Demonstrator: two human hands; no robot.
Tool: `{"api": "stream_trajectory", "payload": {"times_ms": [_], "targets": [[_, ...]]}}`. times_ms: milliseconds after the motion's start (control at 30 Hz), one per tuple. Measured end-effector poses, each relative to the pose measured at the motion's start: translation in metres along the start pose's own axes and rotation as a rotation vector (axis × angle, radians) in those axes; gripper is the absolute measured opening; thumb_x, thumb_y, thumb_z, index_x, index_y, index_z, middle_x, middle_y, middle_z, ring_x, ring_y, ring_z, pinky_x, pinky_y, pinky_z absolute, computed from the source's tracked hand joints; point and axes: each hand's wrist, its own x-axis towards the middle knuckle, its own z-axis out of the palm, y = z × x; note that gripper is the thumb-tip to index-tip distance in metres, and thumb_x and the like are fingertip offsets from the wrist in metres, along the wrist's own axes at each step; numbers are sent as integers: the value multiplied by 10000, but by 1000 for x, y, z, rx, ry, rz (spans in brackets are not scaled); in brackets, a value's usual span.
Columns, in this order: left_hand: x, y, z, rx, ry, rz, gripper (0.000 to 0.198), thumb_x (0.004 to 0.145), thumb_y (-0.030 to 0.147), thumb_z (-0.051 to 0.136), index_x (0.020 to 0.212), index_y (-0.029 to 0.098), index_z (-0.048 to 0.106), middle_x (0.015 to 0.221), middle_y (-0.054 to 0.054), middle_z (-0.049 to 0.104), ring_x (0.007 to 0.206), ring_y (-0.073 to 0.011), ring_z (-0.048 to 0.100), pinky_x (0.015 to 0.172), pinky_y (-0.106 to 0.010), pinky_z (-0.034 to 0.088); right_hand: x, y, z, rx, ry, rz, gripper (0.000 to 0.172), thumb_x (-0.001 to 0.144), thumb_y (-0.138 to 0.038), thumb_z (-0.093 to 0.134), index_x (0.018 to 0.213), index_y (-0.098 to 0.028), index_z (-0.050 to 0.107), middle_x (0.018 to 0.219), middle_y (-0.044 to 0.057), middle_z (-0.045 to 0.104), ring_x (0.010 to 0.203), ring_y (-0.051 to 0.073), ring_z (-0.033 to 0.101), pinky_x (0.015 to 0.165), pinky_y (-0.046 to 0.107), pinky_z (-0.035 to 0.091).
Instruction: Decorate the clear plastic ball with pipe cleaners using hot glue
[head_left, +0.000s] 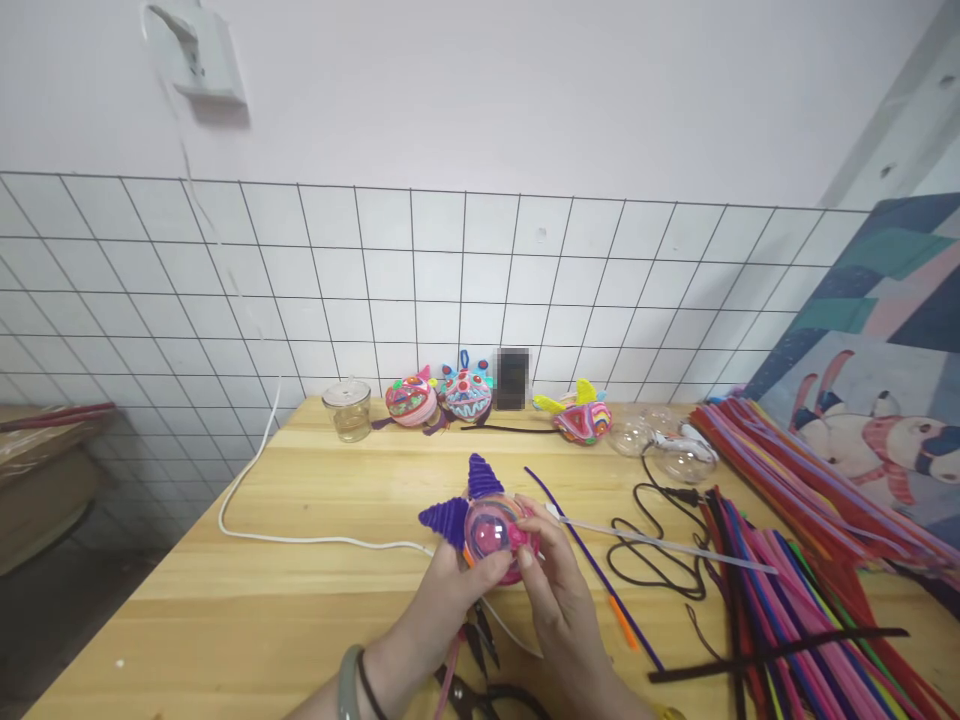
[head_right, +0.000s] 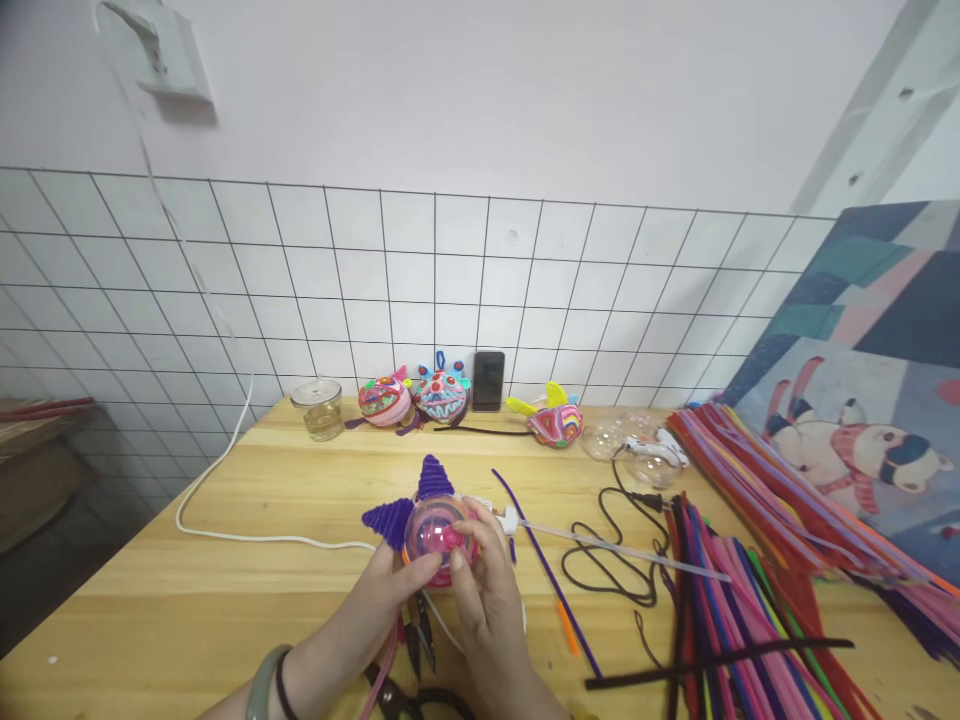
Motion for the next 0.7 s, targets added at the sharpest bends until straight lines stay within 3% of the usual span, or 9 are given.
{"api": "stream_trajectory", "payload": {"times_ms": [200,400,700], "targets": [[-2,-3,-1,-24,19,-26,383,724,261,745,1091,196,654,1103,-80,705,1063,-266,627,944,-395,471,-2,2,2,13,-9,-35,173,925,-303,509,1061,-268,608,1241,92,593,1185,237,547,945,417,498],[-1,-7,-2,-21,51,-15,383,728,273,731,1086,164,650,1111,-108,697,1050,-284,625,942,-418,463,-5,2,5,-1,-1,-41,177,924,-307,508,1055,-259,616,1246,101,580,1194,247,536,939,430,503],[0,-10,-4,-43,62,-26,372,724,272,727,1071,162,653,1069,-107,705,1012,-278,629,923,-414,465,-8,3,5,-10,-60,32,183,926,-306,510,1072,-278,617,1302,98,536,1245,245,487,1006,443,445]]}}
